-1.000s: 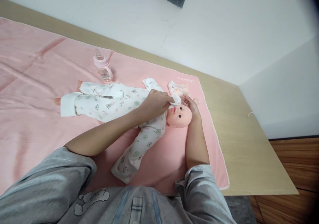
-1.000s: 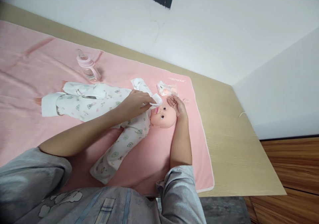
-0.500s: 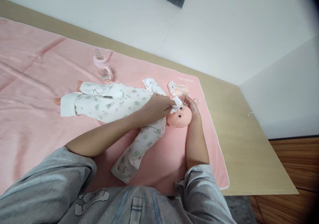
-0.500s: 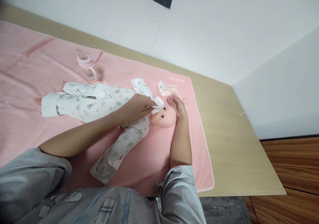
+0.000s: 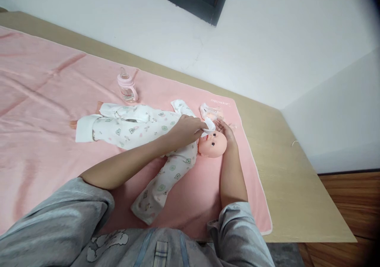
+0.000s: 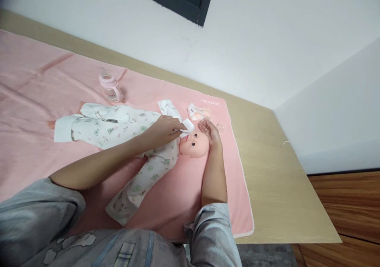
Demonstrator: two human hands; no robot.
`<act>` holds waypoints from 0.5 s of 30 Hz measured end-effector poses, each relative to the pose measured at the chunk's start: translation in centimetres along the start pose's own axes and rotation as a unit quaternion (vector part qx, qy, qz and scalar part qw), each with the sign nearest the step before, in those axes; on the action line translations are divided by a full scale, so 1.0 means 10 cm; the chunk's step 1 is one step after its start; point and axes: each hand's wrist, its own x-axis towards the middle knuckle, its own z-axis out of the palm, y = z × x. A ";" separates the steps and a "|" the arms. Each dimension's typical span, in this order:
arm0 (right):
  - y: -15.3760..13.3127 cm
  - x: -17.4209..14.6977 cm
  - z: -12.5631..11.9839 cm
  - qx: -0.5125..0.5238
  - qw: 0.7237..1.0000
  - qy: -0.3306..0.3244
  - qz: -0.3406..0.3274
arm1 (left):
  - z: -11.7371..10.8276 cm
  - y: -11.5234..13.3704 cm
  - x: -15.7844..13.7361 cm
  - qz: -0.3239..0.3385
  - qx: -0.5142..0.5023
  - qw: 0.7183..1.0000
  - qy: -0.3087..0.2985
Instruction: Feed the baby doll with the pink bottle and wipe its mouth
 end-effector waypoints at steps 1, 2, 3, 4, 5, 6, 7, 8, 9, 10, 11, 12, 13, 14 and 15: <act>0.00 -0.01 0.01 -0.004 1.000 -0.003 -0.003 | -0.03 -0.01 0.00 -0.001 -0.014 1.000 0.008; -0.01 -0.02 0.02 -0.009 1.000 -0.007 -0.007 | -0.06 -0.02 0.00 -0.001 -0.030 0.999 0.018; -0.04 -0.05 0.04 -0.014 1.000 -0.012 -0.014 | -0.11 -0.04 0.00 0.001 -0.044 0.999 0.029; -0.08 -0.08 0.07 -0.021 0.999 -0.018 -0.024 | -0.15 -0.05 0.00 0.004 -0.054 0.998 0.040; -0.15 -0.13 0.12 -0.030 0.998 -0.026 -0.039 | -0.21 -0.07 -0.01 0.007 -0.060 0.997 0.052; -0.24 -0.21 0.19 -0.045 0.996 -0.038 -0.060 | -0.26 -0.09 -0.01 0.006 -0.060 0.996 0.064; -0.34 -0.30 0.27 -0.064 0.992 -0.055 -0.090 | -0.31 -0.11 -0.02 0.002 -0.055 0.996 0.074; -0.45 -0.42 0.38 -0.094 0.984 -0.082 -0.124 | -0.36 -0.13 -0.02 -0.004 -0.047 0.995 0.084; -0.56 -0.56 0.51 -0.128 0.971 -0.113 -0.168 | -0.41 -0.15 -0.03 -0.013 -0.039 0.995 0.092; -0.67 -0.72 0.64 -0.167 0.952 -0.144 -0.210 | -0.45 -0.18 -0.04 -0.021 -0.031 0.994 0.098; -0.75 -0.88 0.78 -0.209 0.932 -0.171 -0.242 | -0.49 -0.20 -0.04 -0.027 -0.023 0.994 0.102; -0.81 -1.03 0.92 -0.254 0.911 -0.196 -0.258 | -0.52 -0.23 -0.05 -0.030 -0.017 0.994 0.103; -0.83 -1.16 1.05 -0.297 0.893 -0.215 -0.262 | -0.54 -0.25 -0.05 -0.029 -0.012 0.994 0.103; -0.84 -1.27 1.16 -0.322 0.881 -0.220 -0.269 | -0.55 -0.27 -0.06 -0.026 -0.008 0.994 0.102; -0.82 -1.34 1.25 -0.340 0.873 -0.222 -0.271 | -0.57 -0.29 -0.06 -0.022 -0.004 0.995 0.101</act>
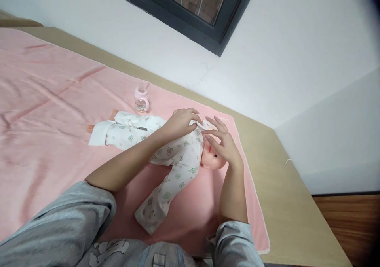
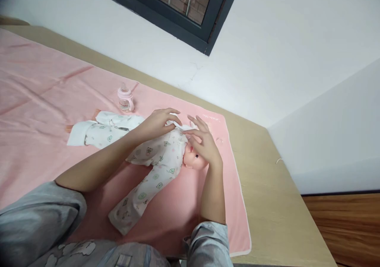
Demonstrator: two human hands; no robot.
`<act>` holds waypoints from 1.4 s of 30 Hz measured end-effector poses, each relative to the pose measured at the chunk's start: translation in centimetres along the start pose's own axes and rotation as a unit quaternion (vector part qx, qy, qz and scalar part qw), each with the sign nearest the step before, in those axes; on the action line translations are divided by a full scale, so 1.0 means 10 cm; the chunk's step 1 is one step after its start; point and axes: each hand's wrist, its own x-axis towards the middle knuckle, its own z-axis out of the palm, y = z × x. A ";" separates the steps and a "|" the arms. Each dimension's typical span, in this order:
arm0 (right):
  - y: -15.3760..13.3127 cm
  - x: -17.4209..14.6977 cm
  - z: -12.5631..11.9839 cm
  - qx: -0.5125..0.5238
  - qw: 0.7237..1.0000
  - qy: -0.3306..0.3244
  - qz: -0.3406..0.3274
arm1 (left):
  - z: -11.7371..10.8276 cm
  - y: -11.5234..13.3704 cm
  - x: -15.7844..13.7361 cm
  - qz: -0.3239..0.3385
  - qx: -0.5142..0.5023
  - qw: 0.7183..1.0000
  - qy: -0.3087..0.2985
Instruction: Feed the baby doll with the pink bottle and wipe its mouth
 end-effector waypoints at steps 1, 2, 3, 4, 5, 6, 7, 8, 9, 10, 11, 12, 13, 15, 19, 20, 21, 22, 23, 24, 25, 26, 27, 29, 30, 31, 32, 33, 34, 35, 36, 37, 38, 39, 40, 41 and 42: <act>-0.04 -0.01 0.08 -0.013 1.000 -0.005 0.002 | -0.01 -0.02 0.00 0.002 0.003 1.000 -0.001; -0.05 -0.01 0.14 -0.022 1.000 -0.005 0.005 | -0.01 -0.03 0.00 0.001 0.005 1.000 -0.003; -0.05 -0.01 0.18 -0.030 1.000 -0.002 0.009 | -0.02 -0.05 0.00 -0.002 0.008 1.000 -0.005; -0.03 0.00 0.20 -0.037 0.999 0.004 0.014 | -0.03 -0.06 0.00 -0.005 0.009 1.000 -0.004; 0.00 0.01 0.19 -0.044 0.999 0.016 0.018 | -0.05 -0.08 0.01 -0.009 0.008 1.000 0.000; 0.03 0.02 0.16 -0.051 0.998 0.033 0.021 | -0.07 -0.11 0.01 -0.013 0.005 1.000 0.010; 0.07 0.04 0.12 -0.056 0.997 0.055 0.022 | -0.10 -0.14 0.01 -0.015 -0.002 1.000 0.023; 0.12 0.05 0.05 -0.062 0.995 0.078 0.022 | -0.14 -0.17 0.01 -0.020 -0.011 0.999 0.041; 0.17 0.07 -0.02 -0.070 0.992 0.101 0.025 | -0.19 -0.22 0.01 -0.028 -0.021 0.998 0.059; 0.24 0.09 -0.11 -0.081 0.989 0.124 0.031 | -0.25 -0.26 0.01 -0.038 -0.031 0.996 0.078; 0.31 0.11 -0.20 -0.094 0.984 0.145 0.044 | -0.32 -0.31 0.00 -0.049 -0.039 0.993 0.097; 0.40 0.13 -0.29 -0.111 0.978 0.161 0.067 | -0.40 -0.37 -0.01 -0.060 -0.042 0.991 0.116; 0.49 0.15 -0.38 -0.125 0.971 0.180 0.091 | -0.48 -0.43 -0.02 -0.073 -0.042 0.987 0.135; 0.66 0.20 -0.53 -0.134 0.961 0.207 0.128 | -0.64 -0.55 -0.06 -0.104 -0.033 0.979 0.172; 0.93 0.33 -0.67 -0.121 0.947 0.256 0.152 | -0.85 -0.84 -0.16 -0.178 -0.032 0.957 0.229; 0.97 0.37 -0.67 -0.121 0.945 0.261 0.155 | -0.88 -0.90 -0.17 -0.192 -0.037 0.951 0.239; 1.02 0.40 -0.67 -0.118 0.945 0.262 0.158 | -0.90 -0.96 -0.19 -0.205 -0.041 0.946 0.246; 1.06 0.44 -0.65 -0.105 0.947 0.258 0.161 | -0.91 -1.01 -0.21 -0.216 -0.043 0.942 0.253; 1.09 0.48 -0.64 -0.082 0.951 0.249 0.162 | -0.92 -1.05 -0.22 -0.224 -0.044 0.939 0.258; 1.13 0.51 -0.62 -0.052 0.955 0.241 0.165 | -0.93 -1.08 -0.23 -0.229 -0.043 0.937 0.260; 1.17 0.53 -0.60 -0.019 0.957 0.233 0.170 | -0.93 -1.10 -0.24 -0.232 -0.042 0.936 0.262; 1.21 0.55 -0.59 0.009 0.957 0.225 0.180 | -0.94 -1.11 -0.25 -0.234 -0.041 0.935 0.263; 1.24 0.56 -0.58 0.028 0.956 0.218 0.195 | -0.95 -1.12 -0.26 -0.238 -0.041 0.934 0.264; 1.31 0.56 -0.58 0.036 0.951 0.206 0.227 | -0.97 -1.15 -0.28 -0.253 -0.043 0.928 0.269; 1.34 0.55 -0.59 0.026 0.950 0.205 0.234 | -0.98 -1.17 -0.28 -0.265 -0.046 0.923 0.275; 1.36 0.53 -0.60 0.008 0.950 0.208 0.233 | -0.99 -1.20 -0.28 -0.279 -0.048 0.916 0.283; 1.38 0.51 -0.61 -0.018 0.949 0.217 0.228 | -0.99 -1.23 -0.28 -0.291 -0.052 0.911 0.287; 1.40 0.49 -0.63 -0.050 0.947 0.229 0.220 | -0.99 -1.27 -0.28 -0.301 -0.054 0.907 0.290; 1.41 0.46 -0.65 -0.084 0.943 0.243 0.211 | -0.98 -1.31 -0.28 -0.309 -0.054 0.904 0.291; 1.42 0.44 -0.67 -0.117 0.937 0.259 0.203 | -0.97 -1.35 -0.27 -0.315 -0.054 0.902 0.290; 1.42 0.41 -0.69 -0.146 0.930 0.274 0.196 | -0.96 -1.39 -0.27 -0.320 -0.053 0.901 0.287; 1.43 0.38 -0.71 -0.170 0.923 0.290 0.187 | -0.94 -1.44 -0.26 -0.326 -0.052 0.901 0.282; 1.44 0.35 -0.72 -0.191 0.915 0.309 0.176 | -0.91 -1.48 -0.26 -0.334 -0.051 0.900 0.274; 1.46 0.32 -0.73 -0.212 0.906 0.330 0.162 | -0.89 -1.52 -0.25 -0.344 -0.053 0.900 0.264; 1.48 0.28 -0.74 -0.238 0.894 0.351 0.145 | -0.86 -1.56 -0.25 -0.355 -0.057 0.899 0.250; 1.50 0.25 -0.74 -0.269 0.880 0.371 0.128 | -0.83 -1.60 -0.25 -0.368 -0.064 0.898 0.234; 1.53 0.21 -0.73 -0.301 0.863 0.389 0.115 | -0.80 -1.63 -0.24 -0.378 -0.072 0.897 0.218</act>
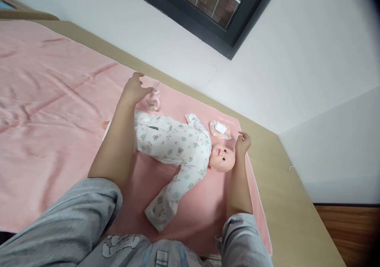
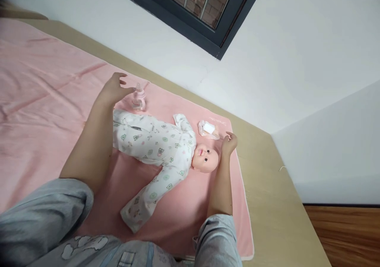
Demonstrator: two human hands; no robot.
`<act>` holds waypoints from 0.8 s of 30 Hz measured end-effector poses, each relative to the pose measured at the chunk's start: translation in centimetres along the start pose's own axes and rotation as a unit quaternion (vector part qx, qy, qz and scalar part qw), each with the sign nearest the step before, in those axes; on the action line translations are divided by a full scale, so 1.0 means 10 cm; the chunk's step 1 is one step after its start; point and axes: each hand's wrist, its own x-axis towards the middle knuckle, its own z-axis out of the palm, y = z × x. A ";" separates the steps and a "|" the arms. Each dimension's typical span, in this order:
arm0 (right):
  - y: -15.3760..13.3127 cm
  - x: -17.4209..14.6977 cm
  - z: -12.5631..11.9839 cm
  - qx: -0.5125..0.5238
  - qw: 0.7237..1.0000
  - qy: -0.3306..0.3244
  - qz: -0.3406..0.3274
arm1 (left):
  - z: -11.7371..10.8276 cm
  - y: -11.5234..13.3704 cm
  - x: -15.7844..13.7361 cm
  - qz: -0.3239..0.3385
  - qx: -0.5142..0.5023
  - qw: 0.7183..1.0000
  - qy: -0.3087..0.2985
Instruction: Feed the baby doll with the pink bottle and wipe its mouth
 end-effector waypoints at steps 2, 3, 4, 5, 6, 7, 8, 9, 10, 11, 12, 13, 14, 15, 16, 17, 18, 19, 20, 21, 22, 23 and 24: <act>0.08 -0.07 0.02 -0.049 0.998 0.041 -0.017 | 0.05 -0.06 0.03 -0.016 -0.001 0.999 -0.032; 0.11 -0.10 0.03 -0.067 0.997 0.048 -0.010 | 0.07 -0.09 0.05 -0.018 0.001 0.999 -0.046; 0.15 -0.13 0.05 -0.079 0.996 0.046 0.008 | 0.09 -0.12 0.06 -0.019 0.005 0.998 -0.058; 0.19 -0.16 0.07 -0.086 0.995 0.038 0.031 | 0.10 -0.14 0.08 -0.020 0.012 0.997 -0.069; 0.23 -0.19 0.08 -0.090 0.994 0.026 0.054 | 0.11 -0.17 0.10 -0.021 0.019 0.997 -0.078; 0.26 -0.21 0.10 -0.091 0.993 0.012 0.071 | 0.12 -0.19 0.12 -0.023 0.028 0.996 -0.085; 0.29 -0.22 0.11 -0.090 0.993 0.000 0.080 | 0.13 -0.21 0.13 -0.027 0.036 0.995 -0.090; 0.32 -0.23 0.11 -0.089 0.993 -0.009 0.082 | 0.15 -0.23 0.15 -0.028 0.043 0.994 -0.093; 0.34 -0.23 0.12 -0.086 0.993 -0.012 0.079 | 0.16 -0.26 0.17 -0.029 0.048 0.994 -0.096; 0.37 -0.24 0.11 -0.084 0.993 -0.010 0.078 | 0.18 -0.28 0.19 -0.030 0.050 0.994 -0.097; 0.39 -0.24 0.11 -0.083 0.993 -0.006 0.084 | 0.20 -0.30 0.21 -0.027 0.050 0.994 -0.098; 0.41 -0.25 0.10 -0.081 0.992 -0.002 0.095 | 0.22 -0.32 0.23 -0.023 0.048 0.994 -0.098; 0.42 -0.26 0.09 -0.079 0.991 0.001 0.108 | 0.25 -0.34 0.25 -0.019 0.046 0.994 -0.098; 0.44 -0.26 0.09 -0.077 0.990 0.001 0.120 | 0.27 -0.36 0.27 -0.016 0.043 0.994 -0.095; 0.45 -0.27 0.08 -0.075 0.989 -0.001 0.130 | 0.30 -0.37 0.28 -0.013 0.040 0.995 -0.090; 0.46 -0.28 0.07 -0.074 0.988 -0.003 0.137 | 0.32 -0.39 0.30 -0.008 0.037 0.996 -0.086; 0.47 -0.29 0.07 -0.074 0.987 -0.005 0.139 | 0.34 -0.41 0.31 -0.004 0.034 0.996 -0.082; 0.48 -0.29 0.06 -0.074 0.987 -0.006 0.141 | 0.36 -0.43 0.32 0.001 0.031 0.996 -0.078; 0.48 -0.29 0.06 -0.075 0.987 -0.006 0.144 | 0.37 -0.44 0.33 0.008 0.028 0.997 -0.076; 0.48 -0.30 0.06 -0.075 0.986 -0.007 0.146 | 0.38 -0.46 0.34 0.013 0.026 0.997 -0.075; 0.49 -0.30 0.06 -0.075 0.986 -0.009 0.148 | 0.39 -0.47 0.34 0.015 0.023 0.997 -0.074; 0.49 -0.30 0.06 -0.075 0.986 -0.011 0.150 | 0.40 -0.48 0.34 0.017 0.021 0.997 -0.071; 0.49 -0.30 0.06 -0.074 0.986 -0.012 0.152 | 0.40 -0.48 0.34 0.016 0.020 0.997 -0.068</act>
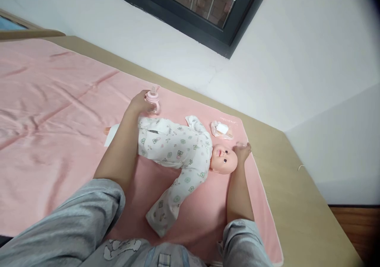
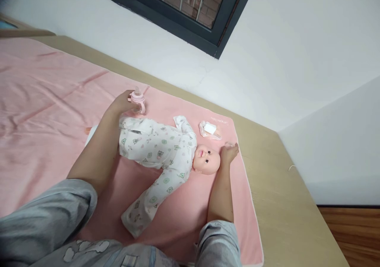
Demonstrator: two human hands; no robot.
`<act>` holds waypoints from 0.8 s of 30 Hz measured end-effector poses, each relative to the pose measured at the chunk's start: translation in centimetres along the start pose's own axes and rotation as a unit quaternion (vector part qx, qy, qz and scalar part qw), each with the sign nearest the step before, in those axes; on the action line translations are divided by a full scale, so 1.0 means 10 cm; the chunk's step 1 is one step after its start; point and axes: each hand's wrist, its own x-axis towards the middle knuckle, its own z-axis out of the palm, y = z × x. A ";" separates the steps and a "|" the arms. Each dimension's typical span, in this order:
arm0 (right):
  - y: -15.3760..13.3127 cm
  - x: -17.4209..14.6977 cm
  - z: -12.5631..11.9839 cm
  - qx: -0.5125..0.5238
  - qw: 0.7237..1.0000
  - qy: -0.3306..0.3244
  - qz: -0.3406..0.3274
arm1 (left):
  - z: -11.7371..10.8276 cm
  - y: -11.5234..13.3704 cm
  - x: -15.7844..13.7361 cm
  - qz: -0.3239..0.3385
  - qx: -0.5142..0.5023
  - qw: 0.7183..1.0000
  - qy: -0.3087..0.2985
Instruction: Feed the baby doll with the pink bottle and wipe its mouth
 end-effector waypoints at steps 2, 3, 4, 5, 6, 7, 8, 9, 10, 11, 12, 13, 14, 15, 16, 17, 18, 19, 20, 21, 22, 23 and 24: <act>0.00 0.00 0.00 -0.001 1.000 -0.003 0.002 | 0.01 -0.01 0.00 0.000 -0.001 1.000 0.004; 0.00 0.00 0.00 -0.003 1.000 -0.004 0.004 | 0.02 -0.01 0.00 0.002 -0.001 1.000 0.006; -0.01 0.00 0.00 -0.005 1.000 -0.005 0.005 | 0.02 -0.01 0.01 0.005 -0.001 1.000 0.008; -0.01 0.00 -0.01 -0.008 1.000 -0.006 0.006 | 0.03 -0.01 0.01 0.007 0.000 1.000 0.012; -0.01 0.00 -0.01 -0.009 1.000 -0.008 0.007 | 0.04 -0.01 0.01 0.010 0.001 1.000 0.016; -0.01 0.01 -0.01 -0.010 1.000 -0.008 0.008 | 0.04 -0.01 0.02 0.012 0.002 1.000 0.020; -0.01 0.01 -0.01 -0.011 1.000 -0.009 0.007 | 0.05 -0.01 0.02 0.013 0.003 1.000 0.023; -0.01 0.01 -0.01 -0.012 1.000 -0.009 0.006 | 0.05 -0.02 0.03 0.013 0.004 1.000 0.025; -0.01 0.01 -0.01 -0.013 1.000 -0.008 0.005 | 0.05 -0.02 0.03 0.013 0.005 1.000 0.026; 0.00 0.01 0.00 -0.014 1.000 -0.008 0.003 | 0.05 -0.03 0.03 0.012 0.006 1.000 0.026; 0.01 0.01 0.00 -0.015 1.000 -0.007 0.002 | 0.04 -0.03 0.03 0.012 0.007 1.000 0.026; 0.02 0.02 0.00 -0.016 1.000 -0.006 0.000 | 0.03 -0.04 0.03 0.012 0.008 1.000 0.026; 0.02 0.02 0.01 -0.016 1.000 -0.005 -0.001 | 0.02 -0.04 0.03 0.013 0.009 1.000 0.027; 0.03 0.02 0.01 -0.014 1.000 -0.004 0.000 | 0.01 -0.04 0.02 0.014 0.011 0.999 0.029; 0.03 0.02 0.01 -0.010 1.000 -0.003 0.000 | 0.00 -0.03 0.02 0.014 0.012 0.999 0.032; 0.04 0.02 0.02 -0.005 1.000 -0.003 0.001 | -0.02 -0.02 0.01 0.015 0.011 0.999 0.036; 0.04 0.03 0.02 -0.001 1.000 -0.003 0.000 | -0.03 0.01 -0.01 0.015 0.007 0.999 0.041; 0.04 0.03 0.02 0.002 1.000 -0.003 0.000 | -0.05 0.04 -0.02 0.017 0.000 0.999 0.045; 0.04 0.03 0.02 0.004 1.000 -0.003 -0.002 | -0.06 0.08 -0.04 0.019 -0.008 0.999 0.049; 0.05 0.04 0.02 0.006 1.000 -0.002 -0.003 | -0.08 0.13 -0.06 0.024 -0.018 0.998 0.048; 0.05 0.04 0.03 0.008 1.000 0.000 -0.004 | -0.09 0.18 -0.09 0.030 -0.028 0.998 0.045; 0.06 0.05 0.03 0.011 1.000 0.002 -0.004 | -0.11 0.24 -0.12 0.036 -0.035 0.998 0.038; 0.07 0.06 0.03 0.016 1.000 0.005 -0.003 | -0.13 0.30 -0.15 0.043 -0.043 0.998 0.030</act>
